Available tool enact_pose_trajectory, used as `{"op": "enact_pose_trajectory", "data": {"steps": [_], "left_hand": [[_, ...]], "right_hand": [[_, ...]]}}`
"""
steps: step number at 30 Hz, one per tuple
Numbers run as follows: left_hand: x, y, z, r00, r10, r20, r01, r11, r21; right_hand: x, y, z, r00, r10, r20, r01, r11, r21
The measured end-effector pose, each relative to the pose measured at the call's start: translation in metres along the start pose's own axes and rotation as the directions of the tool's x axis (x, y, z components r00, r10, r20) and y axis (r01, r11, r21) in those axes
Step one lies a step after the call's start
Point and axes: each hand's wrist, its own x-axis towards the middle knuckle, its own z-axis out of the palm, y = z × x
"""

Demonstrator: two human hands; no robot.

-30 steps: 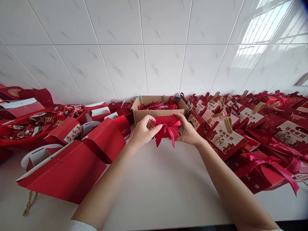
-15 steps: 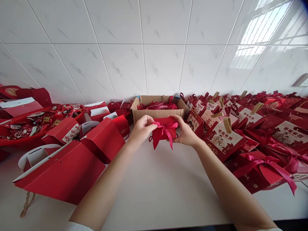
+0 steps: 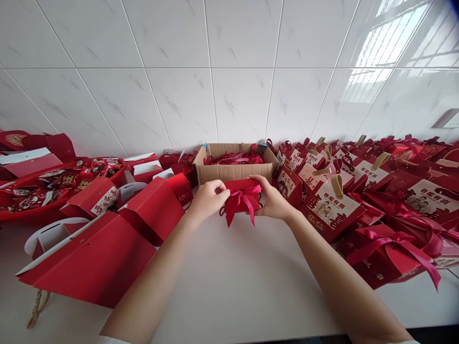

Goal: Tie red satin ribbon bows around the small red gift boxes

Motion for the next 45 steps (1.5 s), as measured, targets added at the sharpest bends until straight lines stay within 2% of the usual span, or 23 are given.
{"op": "enact_pose_trajectory", "data": {"steps": [2, 5, 9, 11, 13, 15, 18, 20, 21, 25, 30, 39, 45], "left_hand": [[0.003, -0.006, 0.002, 0.998, -0.011, 0.059, 0.013, 1.000, -0.020], [0.007, -0.014, 0.006, 0.987, -0.038, 0.156, 0.044, 0.998, -0.036], [0.008, -0.021, 0.011, 0.952, -0.092, 0.291, 0.106, 0.994, -0.031], [0.008, -0.022, 0.012, 0.940, -0.102, 0.324, 0.121, 0.992, -0.037], [0.007, -0.023, 0.011, 0.940, -0.097, 0.327, 0.120, 0.991, -0.052], [0.007, -0.022, 0.012, 0.950, -0.082, 0.303, 0.108, 0.992, -0.070], [0.007, -0.021, 0.014, 0.967, -0.055, 0.247, 0.082, 0.991, -0.101], [0.008, -0.020, 0.015, 0.974, -0.037, 0.225, 0.066, 0.990, -0.123], [0.008, -0.019, 0.015, 0.975, -0.028, 0.223, 0.059, 0.989, -0.133], [0.007, -0.014, 0.010, 0.962, 0.024, 0.271, 0.020, 0.987, -0.159], [0.002, -0.007, -0.002, 0.927, 0.139, 0.349, -0.112, 0.989, -0.098], [0.001, -0.010, -0.009, 0.895, 0.146, 0.421, -0.202, 0.975, 0.091], [0.002, -0.011, -0.011, 0.909, 0.157, 0.386, -0.226, 0.964, 0.140]], "right_hand": [[-0.001, 0.005, 0.003, 0.998, 0.042, 0.037, -0.043, 0.999, 0.015], [-0.003, 0.012, 0.004, 0.975, 0.139, 0.175, -0.148, 0.988, 0.038], [-0.007, 0.017, -0.007, 0.872, 0.247, 0.423, -0.293, 0.955, 0.047], [-0.010, 0.018, -0.019, 0.820, 0.266, 0.506, -0.319, 0.947, 0.019], [-0.011, 0.016, -0.031, 0.810, 0.245, 0.534, -0.300, 0.954, 0.018], [-0.010, 0.010, -0.038, 0.846, 0.204, 0.493, -0.275, 0.958, 0.075], [-0.002, -0.006, -0.030, 0.940, 0.217, 0.262, -0.258, 0.957, 0.134], [0.004, -0.016, -0.017, 0.976, 0.190, 0.108, -0.197, 0.979, 0.059], [0.006, -0.020, -0.010, 0.985, 0.155, 0.081, -0.156, 0.988, 0.010], [0.009, -0.025, 0.008, 0.989, 0.084, 0.123, -0.069, 0.991, -0.115], [0.007, -0.024, 0.007, 0.986, 0.086, 0.145, -0.063, 0.986, -0.153], [0.009, -0.026, 0.011, 0.993, 0.065, 0.101, -0.048, 0.985, -0.163], [0.009, -0.026, 0.013, 0.989, 0.063, 0.133, -0.035, 0.978, -0.205]]}}
